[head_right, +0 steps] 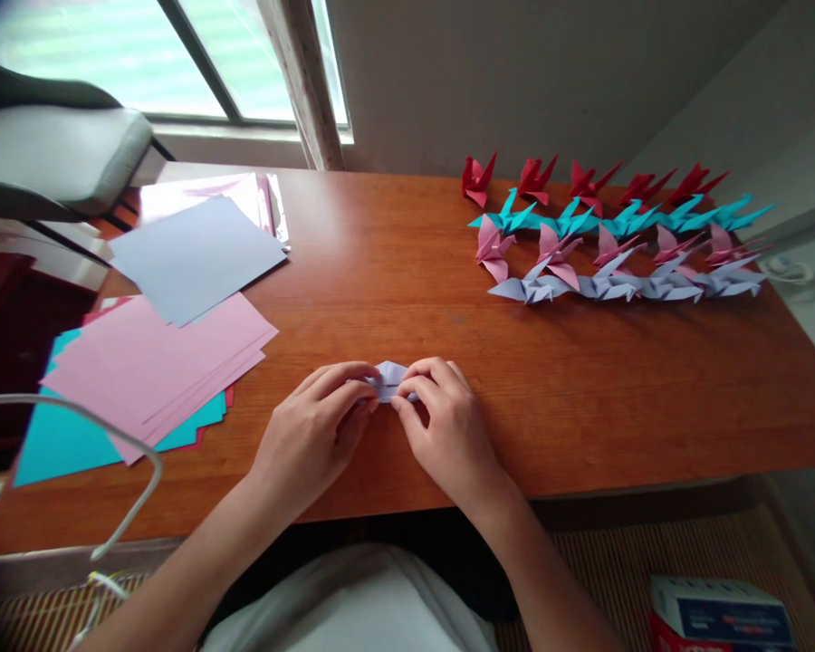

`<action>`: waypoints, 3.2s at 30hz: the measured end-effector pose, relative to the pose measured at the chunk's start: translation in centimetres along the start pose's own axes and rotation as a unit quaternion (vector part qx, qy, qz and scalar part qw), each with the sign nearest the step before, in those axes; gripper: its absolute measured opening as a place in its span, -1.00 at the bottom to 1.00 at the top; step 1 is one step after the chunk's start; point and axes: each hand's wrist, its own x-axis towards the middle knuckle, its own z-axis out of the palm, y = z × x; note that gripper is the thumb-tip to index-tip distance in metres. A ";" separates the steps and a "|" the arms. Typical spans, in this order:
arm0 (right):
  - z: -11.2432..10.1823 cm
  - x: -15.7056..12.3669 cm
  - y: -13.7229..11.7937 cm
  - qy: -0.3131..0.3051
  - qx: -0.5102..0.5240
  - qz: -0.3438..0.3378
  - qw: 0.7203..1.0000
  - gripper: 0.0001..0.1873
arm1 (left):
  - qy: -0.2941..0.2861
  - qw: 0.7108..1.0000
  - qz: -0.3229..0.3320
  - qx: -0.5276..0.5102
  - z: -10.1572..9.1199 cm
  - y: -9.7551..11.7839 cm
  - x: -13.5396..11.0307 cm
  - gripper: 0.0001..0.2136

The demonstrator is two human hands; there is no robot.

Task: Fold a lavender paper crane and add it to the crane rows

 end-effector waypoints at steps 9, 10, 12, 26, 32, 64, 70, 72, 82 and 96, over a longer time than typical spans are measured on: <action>-0.1 0.0 0.1 0.009 -0.103 -0.029 0.994 -0.92 | 0.017 0.998 0.009 0.068 0.8 0.4 0.0 -0.87; -0.1 0.0 0.3 0.010 -0.105 -0.033 0.994 -0.92 | 0.015 0.997 0.010 0.070 0.8 0.4 0.1 -0.87; -0.3 0.0 0.8 0.005 -0.094 -0.047 0.994 -0.91 | 0.013 0.997 0.008 0.071 0.8 0.4 0.1 -0.87; -2.1 -0.1 2.4 -0.021 -0.101 -0.146 0.984 -0.94 | 0.002 0.997 0.012 0.072 0.4 0.3 0.1 -0.87; -2.4 0.5 1.9 -0.056 -0.094 -0.114 0.987 -0.88 | -0.002 0.997 0.008 0.074 0.6 0.2 0.0 -0.87; 0.2 0.4 -0.4 -0.007 -0.115 0.035 0.993 -0.89 | 0.013 0.998 -0.013 0.052 0.8 0.4 0.3 -0.87; 0.4 0.3 -0.5 0.001 -0.119 0.032 0.992 -0.88 | 0.011 0.998 -0.011 0.056 0.8 0.5 0.3 -0.87; 0.4 0.3 -0.5 0.003 -0.121 0.031 0.992 -0.88 | 0.013 0.998 -0.013 0.055 0.9 0.5 0.3 -0.88; 0.4 0.4 -0.7 -0.002 -0.131 0.039 0.991 -0.87 | 0.014 0.998 -0.036 0.054 0.9 0.9 0.4 -0.90; 0.3 0.4 -0.8 -0.005 -0.133 0.043 0.990 -0.87 | 0.018 0.995 -0.050 0.079 1.3 1.3 0.5 -0.91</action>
